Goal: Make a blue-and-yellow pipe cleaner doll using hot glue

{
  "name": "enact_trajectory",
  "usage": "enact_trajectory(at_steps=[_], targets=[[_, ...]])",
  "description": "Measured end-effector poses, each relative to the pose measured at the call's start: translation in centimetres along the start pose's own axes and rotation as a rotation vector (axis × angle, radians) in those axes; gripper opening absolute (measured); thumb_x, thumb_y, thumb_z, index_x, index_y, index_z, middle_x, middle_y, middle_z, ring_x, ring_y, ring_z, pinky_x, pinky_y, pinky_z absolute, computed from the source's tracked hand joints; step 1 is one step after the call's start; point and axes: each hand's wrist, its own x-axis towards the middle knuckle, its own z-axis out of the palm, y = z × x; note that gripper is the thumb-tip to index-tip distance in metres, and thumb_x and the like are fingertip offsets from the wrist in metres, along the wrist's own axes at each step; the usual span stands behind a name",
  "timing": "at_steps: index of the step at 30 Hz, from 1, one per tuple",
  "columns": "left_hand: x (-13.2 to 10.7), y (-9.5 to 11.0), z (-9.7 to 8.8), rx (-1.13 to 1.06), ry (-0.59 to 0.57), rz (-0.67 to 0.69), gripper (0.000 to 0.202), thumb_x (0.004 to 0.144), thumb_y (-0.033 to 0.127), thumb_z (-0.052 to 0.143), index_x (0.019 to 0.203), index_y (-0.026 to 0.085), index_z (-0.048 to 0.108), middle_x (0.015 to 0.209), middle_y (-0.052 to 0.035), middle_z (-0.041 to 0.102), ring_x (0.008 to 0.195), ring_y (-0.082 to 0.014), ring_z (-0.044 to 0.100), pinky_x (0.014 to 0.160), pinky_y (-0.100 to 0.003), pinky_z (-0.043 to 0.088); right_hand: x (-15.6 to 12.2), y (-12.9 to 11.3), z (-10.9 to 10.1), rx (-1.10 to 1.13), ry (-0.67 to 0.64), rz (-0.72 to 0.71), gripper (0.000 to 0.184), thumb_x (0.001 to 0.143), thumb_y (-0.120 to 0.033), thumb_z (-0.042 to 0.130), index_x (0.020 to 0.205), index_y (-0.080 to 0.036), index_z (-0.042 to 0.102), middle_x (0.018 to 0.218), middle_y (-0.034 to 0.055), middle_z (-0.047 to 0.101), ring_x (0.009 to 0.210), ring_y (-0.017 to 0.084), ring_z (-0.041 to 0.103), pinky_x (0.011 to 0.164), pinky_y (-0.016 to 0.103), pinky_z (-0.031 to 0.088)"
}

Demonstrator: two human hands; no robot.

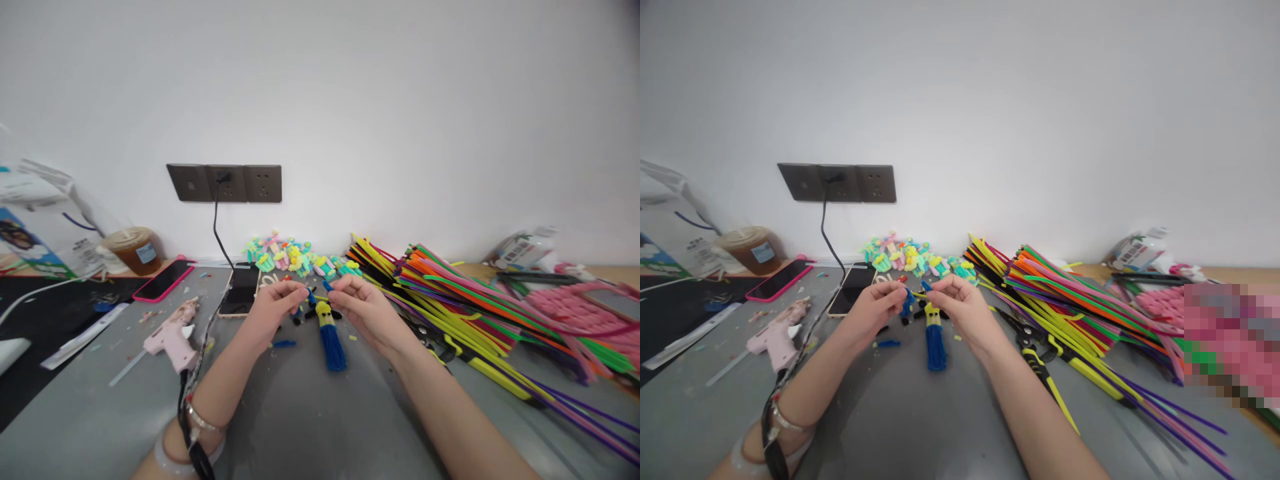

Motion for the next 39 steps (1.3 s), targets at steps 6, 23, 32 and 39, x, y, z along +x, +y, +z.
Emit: enact_trajectory(at_steps=[6, 23, 32, 39], targets=[[0.0, -0.1, 0.1, -0.006, 0.003, -0.001, 0.041, 0.051, 0.049, 0.089, 0.067, 0.014, 0.072, 0.055, 0.0031, 0.053, 0.054, -0.0081, 0.042, 0.054, -0.022, 0.03, 0.2, 0.4, -0.3, -0.075, -0.023, 0.013, 0.036, 0.06, -0.031, 0.085, 0.093, -0.02, 0.076, 0.069, -0.0027, 0.065, 0.064, 0.011, 0.056, 0.064, 0.025, 0.043], [-0.1, -0.2, 0.1, -0.003, -0.016, 0.012, 0.038, 0.055, 0.047, 0.087, 0.067, 0.015, 0.071, 0.06, 0.0024, 0.054, 0.055, -0.0081, 0.041, 0.054, -0.023, 0.028, -0.1, 1.7, 0.6, -0.385, 0.044, -0.503, 0.007, 0.074, -0.025, 0.076, 0.076, -0.021, 0.07, 0.074, 0.0023, 0.063, 0.069, 0.016, 0.062, 0.064, 0.029, 0.054], [-0.2, -0.1, 0.0, -0.003, -0.01, 0.009, 0.037, 0.055, 0.046, 0.087, 0.066, 0.015, 0.07, 0.058, 0.0029, 0.052, 0.055, -0.0084, 0.04, 0.054, -0.023, 0.027, -0.4, 1.9, 0.7, -0.48, 0.028, -0.526, 0.001, 0.079, -0.022, 0.07, 0.079, -0.021, 0.07, 0.077, 0.0025, 0.063, 0.072, 0.016, 0.063, 0.065, 0.028, 0.056], [-0.1, -0.1, 0.0, -0.002, 0.01, 0.037, 0.036, 0.056, 0.046, 0.086, 0.067, 0.015, 0.071, 0.058, 0.0025, 0.052, 0.056, -0.0095, 0.041, 0.055, -0.023, 0.029, -0.5, 1.9, 0.7, -0.527, -0.002, -0.535, 0.003, 0.082, -0.025, 0.07, 0.082, -0.022, 0.069, 0.083, 0.004, 0.066, 0.079, 0.018, 0.064, 0.068, 0.029, 0.057]])
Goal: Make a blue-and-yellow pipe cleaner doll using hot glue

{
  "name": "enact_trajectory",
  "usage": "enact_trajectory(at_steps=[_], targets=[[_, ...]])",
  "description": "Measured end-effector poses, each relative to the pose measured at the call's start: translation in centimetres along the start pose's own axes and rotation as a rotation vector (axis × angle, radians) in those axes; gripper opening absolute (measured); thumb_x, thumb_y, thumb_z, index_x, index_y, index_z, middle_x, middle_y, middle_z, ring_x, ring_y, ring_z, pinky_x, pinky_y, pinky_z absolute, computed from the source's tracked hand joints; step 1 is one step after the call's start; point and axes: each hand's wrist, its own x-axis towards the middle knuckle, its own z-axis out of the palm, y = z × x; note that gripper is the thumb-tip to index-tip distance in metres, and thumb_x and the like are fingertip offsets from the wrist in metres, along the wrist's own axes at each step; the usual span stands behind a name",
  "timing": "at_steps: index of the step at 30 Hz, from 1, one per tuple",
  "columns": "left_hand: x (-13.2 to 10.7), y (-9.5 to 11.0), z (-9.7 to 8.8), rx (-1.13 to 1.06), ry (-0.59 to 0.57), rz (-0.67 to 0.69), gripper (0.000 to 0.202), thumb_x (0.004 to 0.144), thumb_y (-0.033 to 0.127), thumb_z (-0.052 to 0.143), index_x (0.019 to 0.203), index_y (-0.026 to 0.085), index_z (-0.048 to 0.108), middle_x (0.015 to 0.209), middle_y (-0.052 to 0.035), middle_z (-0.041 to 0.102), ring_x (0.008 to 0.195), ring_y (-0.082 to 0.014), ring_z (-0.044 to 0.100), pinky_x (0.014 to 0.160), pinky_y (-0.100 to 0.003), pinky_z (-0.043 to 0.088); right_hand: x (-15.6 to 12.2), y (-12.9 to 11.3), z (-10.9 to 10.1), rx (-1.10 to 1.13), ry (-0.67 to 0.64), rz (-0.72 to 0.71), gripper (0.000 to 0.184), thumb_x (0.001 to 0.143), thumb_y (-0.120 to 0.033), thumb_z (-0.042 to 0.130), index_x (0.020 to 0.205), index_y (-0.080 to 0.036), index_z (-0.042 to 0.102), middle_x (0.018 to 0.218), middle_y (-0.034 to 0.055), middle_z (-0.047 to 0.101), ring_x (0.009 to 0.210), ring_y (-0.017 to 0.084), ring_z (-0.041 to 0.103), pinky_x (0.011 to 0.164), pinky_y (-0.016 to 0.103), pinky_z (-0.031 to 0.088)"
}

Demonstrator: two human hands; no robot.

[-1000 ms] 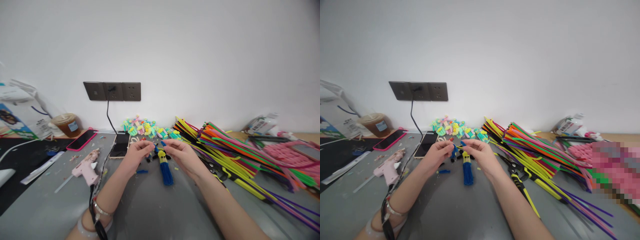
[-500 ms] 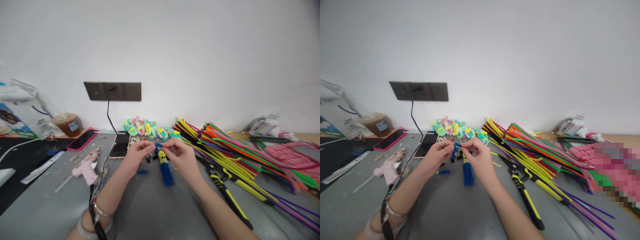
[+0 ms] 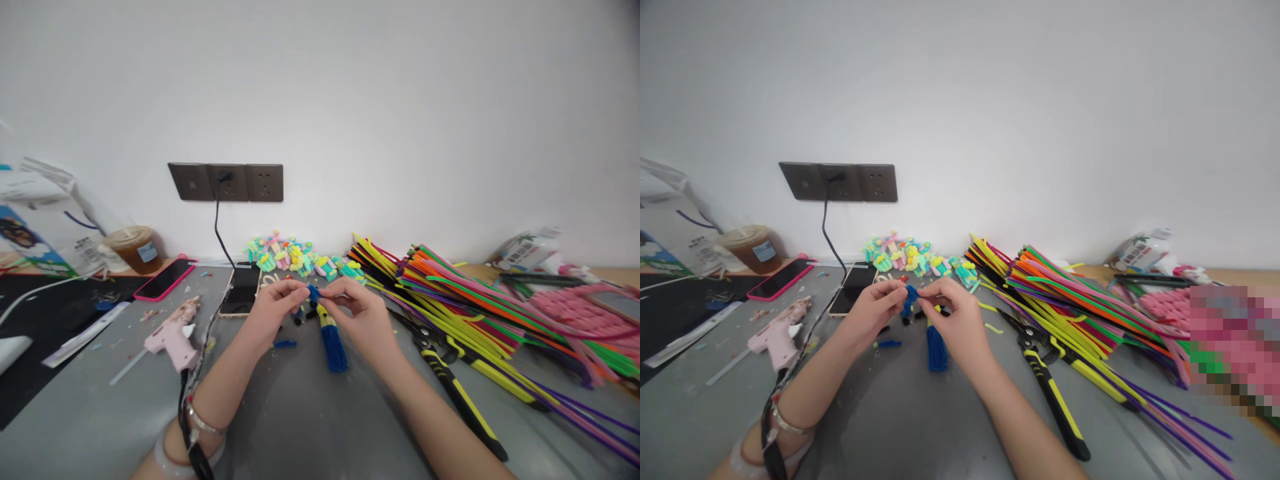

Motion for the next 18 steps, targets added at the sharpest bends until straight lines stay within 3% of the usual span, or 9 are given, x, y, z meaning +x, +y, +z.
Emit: enact_trajectory(at_steps=[8, 18], targets=[[0.07, -0.02, -0.01, 0.012, 0.004, 0.009, 0.034, 0.057, 0.044, 0.085, 0.067, 0.015, 0.072, 0.059, 0.0024, 0.053, 0.056, -0.0092, 0.041, 0.054, -0.023, 0.03, 0.05, -0.67, -0.06, -0.042, -0.02, 0.019, 0.012, 0.087, -0.029, 0.064, 0.079, -0.021, 0.067, 0.08, 0.0046, 0.067, 0.076, 0.018, 0.064, 0.067, 0.029, 0.056], [0.07, -0.14, 0.03, 0.133, -0.025, 0.058, 0.033, 0.058, 0.047, 0.084, 0.066, 0.016, 0.074, 0.058, 0.0006, 0.056, 0.057, -0.0107, 0.04, 0.055, -0.024, 0.03, 0.28, -0.28, -0.13, 0.004, -0.015, 0.047, 0.007, 0.081, -0.028, 0.069, 0.082, -0.021, 0.07, 0.08, 0.0041, 0.067, 0.074, 0.018, 0.064, 0.064, 0.029, 0.055]])
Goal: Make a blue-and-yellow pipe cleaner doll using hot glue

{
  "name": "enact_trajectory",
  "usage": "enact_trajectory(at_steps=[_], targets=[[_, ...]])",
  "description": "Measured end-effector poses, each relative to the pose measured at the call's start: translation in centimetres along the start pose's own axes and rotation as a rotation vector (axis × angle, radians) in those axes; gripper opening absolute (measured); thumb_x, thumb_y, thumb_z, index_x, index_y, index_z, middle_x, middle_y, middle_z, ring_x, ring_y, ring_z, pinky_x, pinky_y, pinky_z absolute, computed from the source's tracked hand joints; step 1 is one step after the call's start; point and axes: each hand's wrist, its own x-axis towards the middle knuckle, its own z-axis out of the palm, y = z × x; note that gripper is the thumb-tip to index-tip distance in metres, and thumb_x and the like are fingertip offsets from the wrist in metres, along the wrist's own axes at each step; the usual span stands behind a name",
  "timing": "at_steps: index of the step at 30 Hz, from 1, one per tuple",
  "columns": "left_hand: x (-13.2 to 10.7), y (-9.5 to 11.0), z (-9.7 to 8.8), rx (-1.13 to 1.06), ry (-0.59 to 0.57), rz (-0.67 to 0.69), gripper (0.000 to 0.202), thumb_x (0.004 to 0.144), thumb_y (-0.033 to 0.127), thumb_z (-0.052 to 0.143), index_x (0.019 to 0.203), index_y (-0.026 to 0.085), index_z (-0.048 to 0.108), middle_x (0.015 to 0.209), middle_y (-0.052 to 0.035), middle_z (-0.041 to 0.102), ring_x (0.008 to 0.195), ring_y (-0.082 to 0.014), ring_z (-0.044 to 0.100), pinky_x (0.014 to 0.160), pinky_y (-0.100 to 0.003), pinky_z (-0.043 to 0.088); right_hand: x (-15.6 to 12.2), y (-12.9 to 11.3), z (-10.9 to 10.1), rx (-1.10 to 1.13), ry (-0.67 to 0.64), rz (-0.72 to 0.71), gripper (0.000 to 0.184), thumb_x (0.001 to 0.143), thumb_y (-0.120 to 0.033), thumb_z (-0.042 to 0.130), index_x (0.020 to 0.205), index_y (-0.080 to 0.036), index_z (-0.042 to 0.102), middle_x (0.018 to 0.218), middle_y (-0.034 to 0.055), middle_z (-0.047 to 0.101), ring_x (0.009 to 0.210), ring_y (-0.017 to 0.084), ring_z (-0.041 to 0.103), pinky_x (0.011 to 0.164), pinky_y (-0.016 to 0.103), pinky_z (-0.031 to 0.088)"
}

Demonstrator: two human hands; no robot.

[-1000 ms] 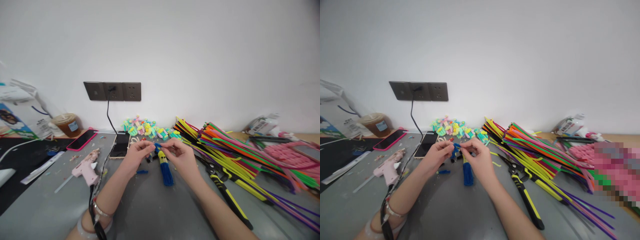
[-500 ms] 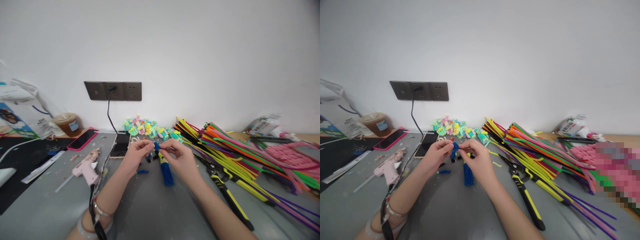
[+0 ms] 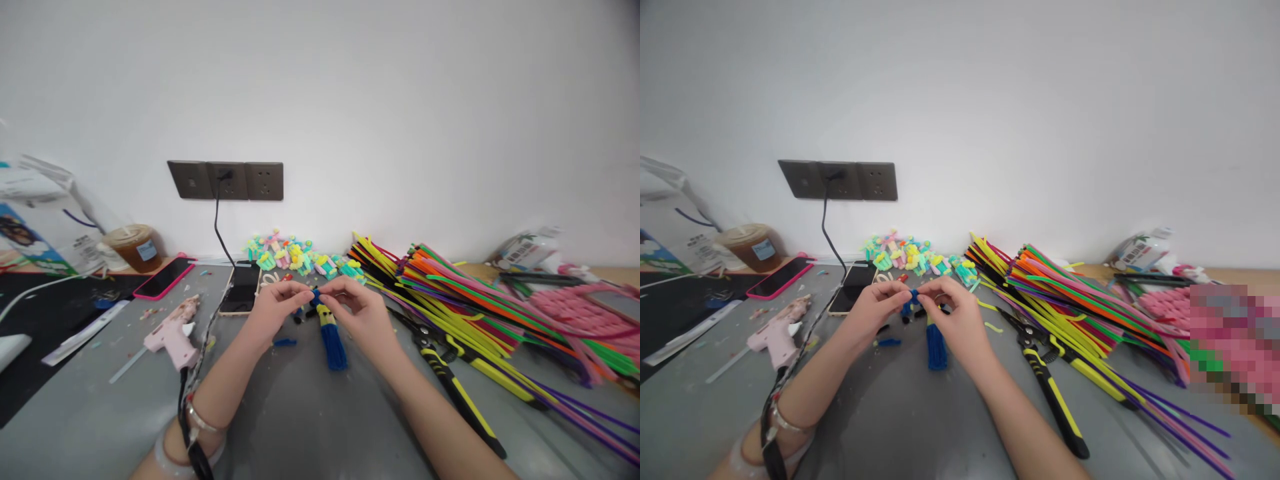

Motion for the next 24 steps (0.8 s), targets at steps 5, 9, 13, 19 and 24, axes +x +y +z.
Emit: enact_trajectory(at_steps=[5, 9, 13, 19, 24], targets=[[-0.03, 0.03, 0.01, 0.021, 0.025, 0.033, 0.028, 0.059, 0.042, 0.084, 0.064, 0.017, 0.074, 0.059, -0.0001, 0.061, 0.058, -0.0115, 0.045, 0.057, -0.024, 0.033, -0.04, 0.23, 0.11, 0.06, -0.004, 0.061, 0.01, 0.078, -0.029, 0.071, 0.079, -0.021, 0.067, 0.077, 0.0029, 0.067, 0.071, 0.018, 0.064, 0.066, 0.029, 0.055], [-0.06, 0.14, 0.05, 0.02, 0.028, 0.048, 0.023, 0.06, 0.038, 0.083, 0.064, 0.017, 0.075, 0.061, -0.0002, 0.064, 0.06, -0.0114, 0.048, 0.06, -0.024, 0.036, -0.03, 0.11, 0.14, 0.072, -0.007, 0.095, 0.013, 0.077, -0.032, 0.071, 0.077, -0.02, 0.066, 0.074, 0.0029, 0.067, 0.069, 0.017, 0.064, 0.064, 0.029, 0.054], [0.0, 0.09, 0.03, 0.02, 0.039, 0.075, 0.021, 0.06, 0.036, 0.083, 0.062, 0.017, 0.074, 0.062, -0.0011, 0.066, 0.063, -0.0129, 0.052, 0.063, -0.025, 0.04, -0.08, -0.13, 0.18, 0.073, -0.003, 0.121, 0.016, 0.076, -0.034, 0.073, 0.076, -0.02, 0.066, 0.073, 0.003, 0.067, 0.068, 0.017, 0.063, 0.062, 0.028, 0.053], [0.13, -0.24, -0.05, 0.036, 0.063, 0.123, 0.019, 0.06, 0.034, 0.083, 0.061, 0.018, 0.074, 0.063, -0.0016, 0.068, 0.063, -0.0137, 0.054, 0.063, -0.026, 0.043, -0.29, -0.06, 0.35, 0.077, 0.012, 0.135, 0.014, 0.078, -0.032, 0.071, 0.076, -0.019, 0.066, 0.073, 0.0026, 0.066, 0.067, 0.016, 0.062, 0.06, 0.026, 0.052], [0.11, -0.36, 0.0, 0.067, 0.08, 0.144, 0.02, 0.06, 0.035, 0.083, 0.06, 0.017, 0.073, 0.061, -0.0011, 0.067, 0.061, -0.0132, 0.054, 0.06, -0.025, 0.043, -0.46, 0.1, 0.61, 0.054, 0.049, 0.073, 0.01, 0.079, -0.028, 0.069, 0.078, -0.018, 0.066, 0.076, 0.0026, 0.066, 0.07, 0.016, 0.063, 0.064, 0.026, 0.055]])
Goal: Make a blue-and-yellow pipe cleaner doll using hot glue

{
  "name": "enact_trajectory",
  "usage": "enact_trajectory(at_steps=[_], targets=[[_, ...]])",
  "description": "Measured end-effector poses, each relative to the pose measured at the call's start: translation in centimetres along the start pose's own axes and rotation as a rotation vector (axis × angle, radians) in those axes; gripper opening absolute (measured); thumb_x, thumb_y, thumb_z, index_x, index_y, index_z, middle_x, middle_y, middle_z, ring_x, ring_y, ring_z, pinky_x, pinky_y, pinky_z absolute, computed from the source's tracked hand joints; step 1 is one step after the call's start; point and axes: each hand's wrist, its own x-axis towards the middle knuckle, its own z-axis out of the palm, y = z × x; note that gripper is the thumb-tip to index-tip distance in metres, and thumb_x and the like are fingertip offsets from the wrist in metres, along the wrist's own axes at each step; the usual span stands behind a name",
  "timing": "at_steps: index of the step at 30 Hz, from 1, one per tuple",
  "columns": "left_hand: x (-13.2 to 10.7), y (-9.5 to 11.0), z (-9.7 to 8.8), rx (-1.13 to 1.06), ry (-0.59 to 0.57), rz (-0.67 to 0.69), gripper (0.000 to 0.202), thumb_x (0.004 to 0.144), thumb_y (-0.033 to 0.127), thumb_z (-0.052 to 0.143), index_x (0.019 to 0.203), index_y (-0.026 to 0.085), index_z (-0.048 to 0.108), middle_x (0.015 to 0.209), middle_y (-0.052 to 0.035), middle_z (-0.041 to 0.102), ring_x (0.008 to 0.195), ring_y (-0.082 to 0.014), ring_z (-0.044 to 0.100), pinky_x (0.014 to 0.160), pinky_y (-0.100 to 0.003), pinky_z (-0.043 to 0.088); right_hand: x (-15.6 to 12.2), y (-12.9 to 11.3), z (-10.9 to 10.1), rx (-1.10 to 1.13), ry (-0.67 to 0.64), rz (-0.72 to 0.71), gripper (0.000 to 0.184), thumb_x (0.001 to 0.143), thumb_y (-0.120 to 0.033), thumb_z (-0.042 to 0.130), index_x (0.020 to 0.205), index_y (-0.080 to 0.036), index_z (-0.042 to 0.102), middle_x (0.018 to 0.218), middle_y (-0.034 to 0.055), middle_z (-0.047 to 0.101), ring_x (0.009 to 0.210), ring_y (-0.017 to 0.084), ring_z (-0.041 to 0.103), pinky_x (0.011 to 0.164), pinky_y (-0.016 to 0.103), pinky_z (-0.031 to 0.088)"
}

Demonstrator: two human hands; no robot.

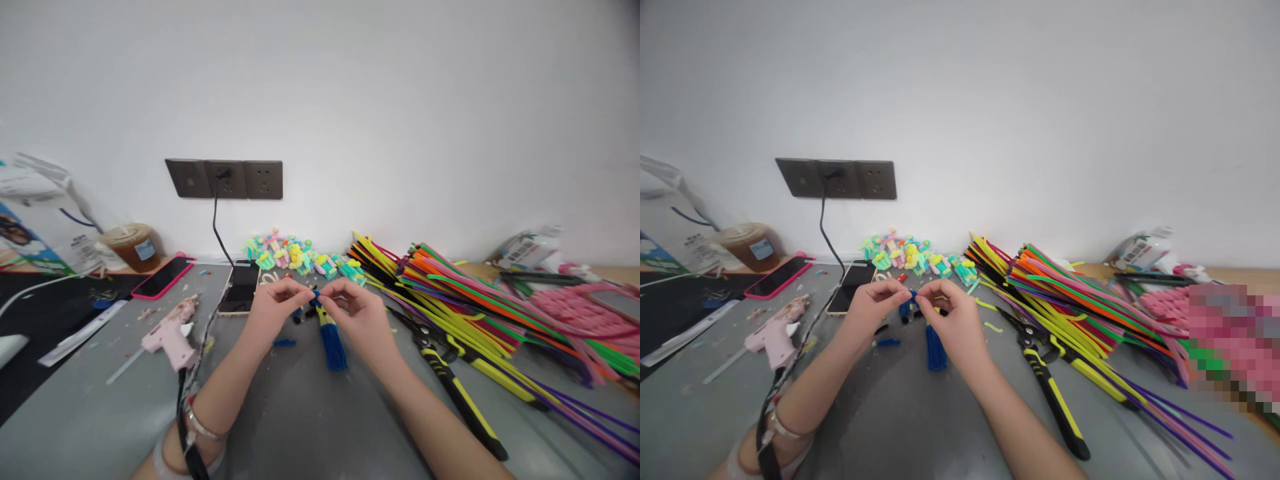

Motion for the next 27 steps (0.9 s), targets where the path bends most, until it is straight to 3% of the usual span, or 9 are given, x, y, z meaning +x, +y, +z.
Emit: enact_trajectory(at_steps=[18, 27], targets=[[-0.07, -0.1, -0.08, 0.0, -0.005, 0.08, 0.012, 0.066, 0.027, 0.08, 0.061, 0.018, 0.073, 0.061, -0.0004, 0.067, 0.062, -0.0126, 0.054, 0.063, -0.025, 0.043, 0.05, -0.19, 0.14, 0.007, 0.022, -0.013, 0.008, 0.079, -0.026, 0.068, 0.078, -0.019, 0.067, 0.076, 0.0024, 0.066, 0.07, 0.016, 0.064, 0.063, 0.025, 0.054], [-0.05, -0.33, -0.02, -0.025, 0.036, 0.02, 0.012, 0.063, 0.029, 0.08, 0.062, 0.018, 0.075, 0.062, -0.0011, 0.07, 0.063, -0.0141, 0.058, 0.067, -0.027, 0.046, 0.42, -0.14, -0.58, -0.102, 0.01, -0.073, 0.006, 0.081, -0.025, 0.066, 0.079, -0.02, 0.066, 0.075, 0.0019, 0.067, 0.068, 0.016, 0.06, 0.064, 0.028, 0.049]])
